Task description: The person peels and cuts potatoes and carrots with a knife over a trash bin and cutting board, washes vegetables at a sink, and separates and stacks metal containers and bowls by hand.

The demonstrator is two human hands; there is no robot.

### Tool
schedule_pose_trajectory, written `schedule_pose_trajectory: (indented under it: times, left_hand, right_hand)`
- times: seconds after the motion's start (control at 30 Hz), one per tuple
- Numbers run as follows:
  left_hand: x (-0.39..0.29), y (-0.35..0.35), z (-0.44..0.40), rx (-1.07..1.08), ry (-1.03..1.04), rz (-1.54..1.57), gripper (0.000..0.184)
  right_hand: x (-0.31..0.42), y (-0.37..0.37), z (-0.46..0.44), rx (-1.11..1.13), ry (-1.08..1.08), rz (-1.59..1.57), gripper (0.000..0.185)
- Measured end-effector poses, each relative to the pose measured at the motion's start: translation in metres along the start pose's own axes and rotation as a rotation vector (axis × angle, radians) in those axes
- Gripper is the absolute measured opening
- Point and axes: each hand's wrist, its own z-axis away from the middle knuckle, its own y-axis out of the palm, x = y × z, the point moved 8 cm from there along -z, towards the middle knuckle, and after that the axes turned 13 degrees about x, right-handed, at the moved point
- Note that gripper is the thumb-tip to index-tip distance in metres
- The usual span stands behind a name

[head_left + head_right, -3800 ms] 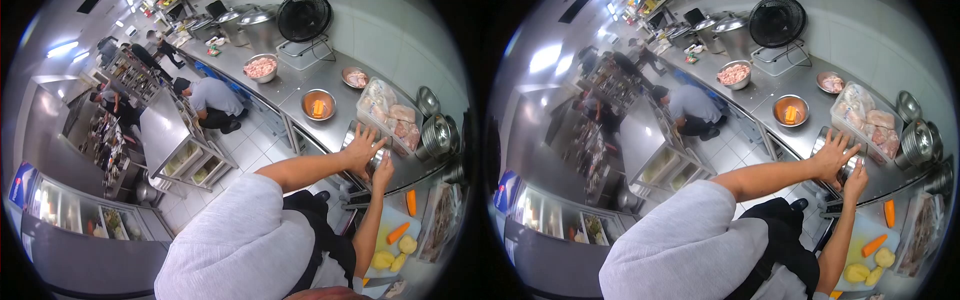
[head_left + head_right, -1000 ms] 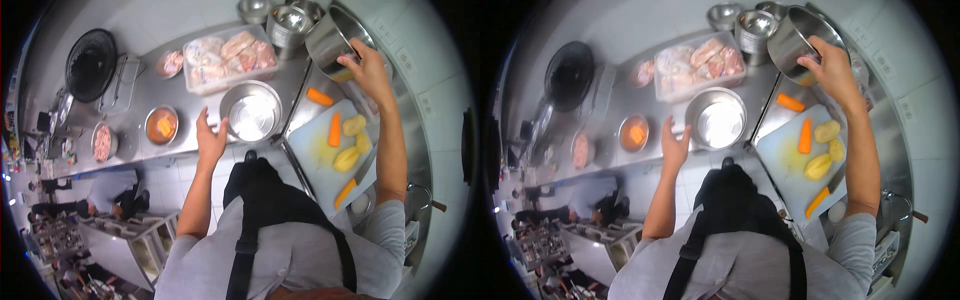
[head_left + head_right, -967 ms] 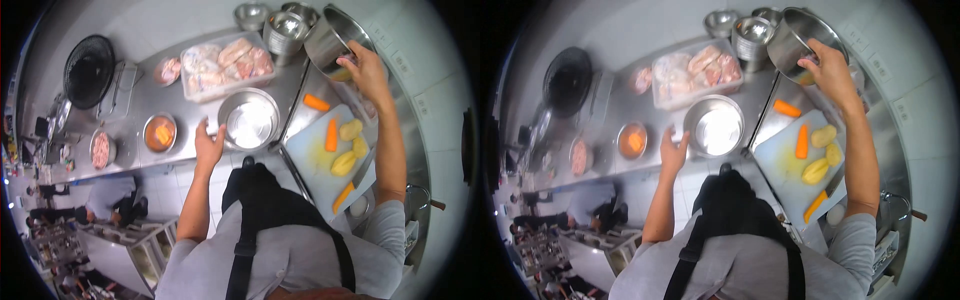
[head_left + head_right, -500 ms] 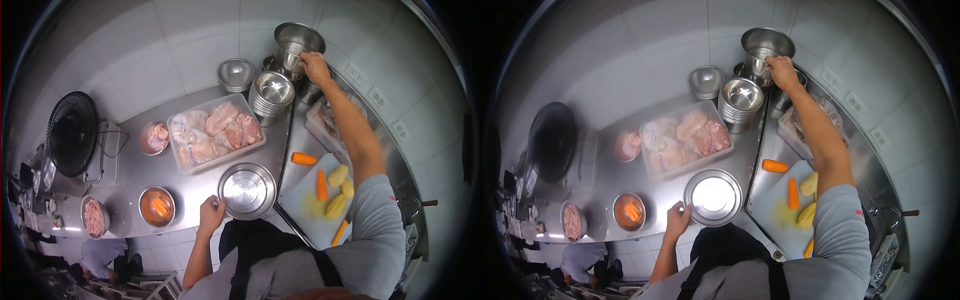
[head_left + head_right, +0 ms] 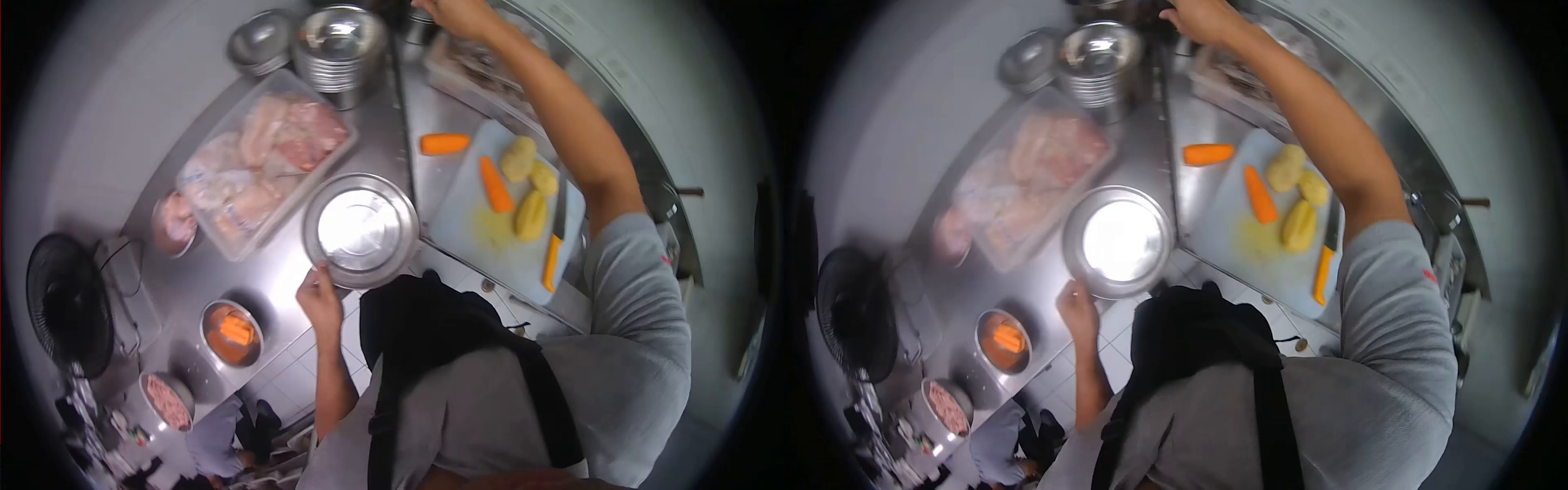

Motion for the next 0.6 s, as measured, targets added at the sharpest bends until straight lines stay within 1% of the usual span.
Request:
schedule_pose_trajectory:
  times: [0.03,0.07,0.1,0.13,0.17,0.2,0.23,0.27,0.3,0.33,0.37,0.4,0.43,0.5,0.53,0.57,0.6]
  left_hand:
    - [0.009,0.001,-0.007,-0.001,0.048,-0.03,0.05]
    - [0.006,0.002,-0.012,0.002,0.057,-0.103,0.053]
    - [0.003,0.007,-0.016,0.074,0.006,-0.101,0.05]
    - [-0.009,0.017,-0.011,0.026,0.007,0.083,0.048]
    - [0.01,0.026,-0.006,-0.005,0.017,0.318,0.046]
    - [0.029,0.034,0.001,-0.045,0.034,0.552,0.046]
    - [0.031,0.049,0.018,-0.05,0.055,0.465,0.045]
    - [0.037,0.073,0.037,0.044,0.046,0.371,0.04]
    - [0.036,0.097,0.057,0.132,0.037,0.268,0.034]
    - [0.025,0.133,0.072,0.292,-0.027,0.292,0.027]
    - [0.012,0.174,0.085,0.447,-0.094,0.312,0.02]
    - [-0.016,0.205,0.087,0.519,0.14,0.097,0.017]
    - [-0.041,0.239,0.091,0.587,0.372,-0.126,0.018]
    - [-0.084,0.292,0.098,0.663,0.335,-0.185,0.031]
    - [-0.1,0.318,0.101,0.638,0.487,-0.302,0.039]
    - [-0.114,0.344,0.105,0.61,0.639,-0.413,0.047]
    - [-0.126,0.366,0.113,0.543,0.732,-0.558,0.054]
  right_hand:
    - [0.005,-0.017,0.033,-0.029,-0.048,-0.027,0.034]
    - [0.005,-0.031,0.078,0.001,0.008,-0.021,0.028]
    - [0.003,-0.045,0.129,0.032,0.067,-0.019,0.023]
    - [-0.01,-0.055,0.18,0.026,0.219,-0.121,0.019]
    - [-0.022,-0.058,0.237,0.014,0.37,-0.23,0.014]
    - [-0.031,-0.057,0.298,0.053,0.535,-0.223,0.013]
    - [-0.037,-0.05,0.357,0.086,0.687,-0.221,0.012]
    - [-0.034,-0.04,0.41,0.078,0.742,-0.264,0.013]
    - [-0.037,-0.018,0.468,0.032,0.848,-0.338,0.015]
    - [-0.039,0.011,0.521,0.111,0.969,-0.357,0.019]
    - [-0.029,0.03,0.551,0.175,1.053,-0.354,0.029]
    - [-0.027,0.058,0.579,0.213,1.125,-0.421,0.046]
    - [-0.026,0.074,0.59,0.19,1.132,-0.417,0.051]
    - [-0.019,0.098,0.599,0.147,1.147,-0.406,0.06]
    - [-0.021,0.107,0.602,0.132,1.176,-0.507,0.071]
    - [-0.024,0.109,0.605,0.082,1.163,-0.469,0.073]
    - [-0.026,0.11,0.609,0.035,1.149,-0.43,0.074]
